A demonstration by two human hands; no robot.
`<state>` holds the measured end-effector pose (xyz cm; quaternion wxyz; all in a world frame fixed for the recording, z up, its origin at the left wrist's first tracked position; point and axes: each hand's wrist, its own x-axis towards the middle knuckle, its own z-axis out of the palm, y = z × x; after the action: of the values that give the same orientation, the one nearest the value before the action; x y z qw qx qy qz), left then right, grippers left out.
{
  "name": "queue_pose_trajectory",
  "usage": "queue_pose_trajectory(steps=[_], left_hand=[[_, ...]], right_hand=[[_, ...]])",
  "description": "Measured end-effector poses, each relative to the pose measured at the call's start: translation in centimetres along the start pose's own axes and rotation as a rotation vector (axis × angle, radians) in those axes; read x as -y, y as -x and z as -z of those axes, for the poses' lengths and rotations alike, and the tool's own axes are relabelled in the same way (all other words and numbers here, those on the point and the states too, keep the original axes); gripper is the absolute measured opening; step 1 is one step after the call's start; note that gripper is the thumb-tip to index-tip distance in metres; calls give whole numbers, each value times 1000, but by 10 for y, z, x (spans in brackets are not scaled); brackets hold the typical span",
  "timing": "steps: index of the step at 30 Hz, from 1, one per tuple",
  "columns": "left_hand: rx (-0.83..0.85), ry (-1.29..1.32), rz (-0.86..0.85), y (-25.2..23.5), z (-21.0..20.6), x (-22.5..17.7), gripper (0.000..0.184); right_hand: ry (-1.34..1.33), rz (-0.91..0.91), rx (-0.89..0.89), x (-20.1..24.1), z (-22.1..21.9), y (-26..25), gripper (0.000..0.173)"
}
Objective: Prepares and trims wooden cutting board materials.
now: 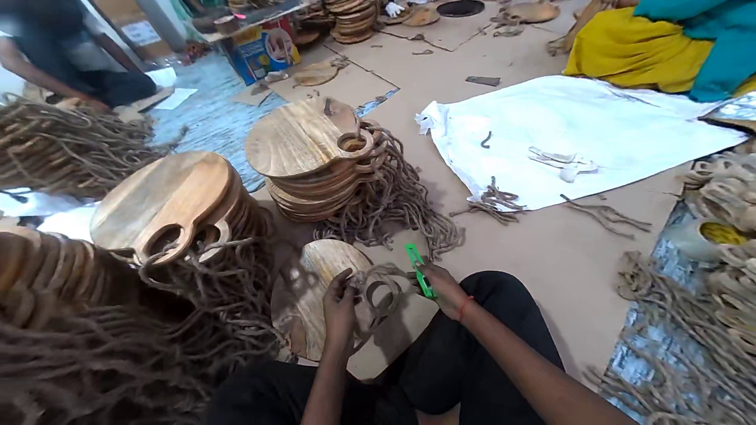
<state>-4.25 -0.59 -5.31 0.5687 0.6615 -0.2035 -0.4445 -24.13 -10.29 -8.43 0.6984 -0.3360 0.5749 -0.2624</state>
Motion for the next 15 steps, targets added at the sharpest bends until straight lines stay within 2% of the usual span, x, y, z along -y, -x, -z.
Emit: queue_pose_trajectory(steps=[2,4,8,12,15], left_hand=[[-78,139,-19,-4,6,-4,30],[-123,213,-44,-6,10,-5,32],[-161,262,-35,-5,12,-7,34],[-181,315,57,-3,8,-8,18],[-192,267,82,-3,6,-2,18]], right_hand=[[-138,-121,-23,3,1,0,34],[-163,-137,57,2,0,2,38],[-52,-118,172,-1,-3,8,34],[-63,-65,229,-6,-3,6,32],[14,13,223,-4,-1,8,31]])
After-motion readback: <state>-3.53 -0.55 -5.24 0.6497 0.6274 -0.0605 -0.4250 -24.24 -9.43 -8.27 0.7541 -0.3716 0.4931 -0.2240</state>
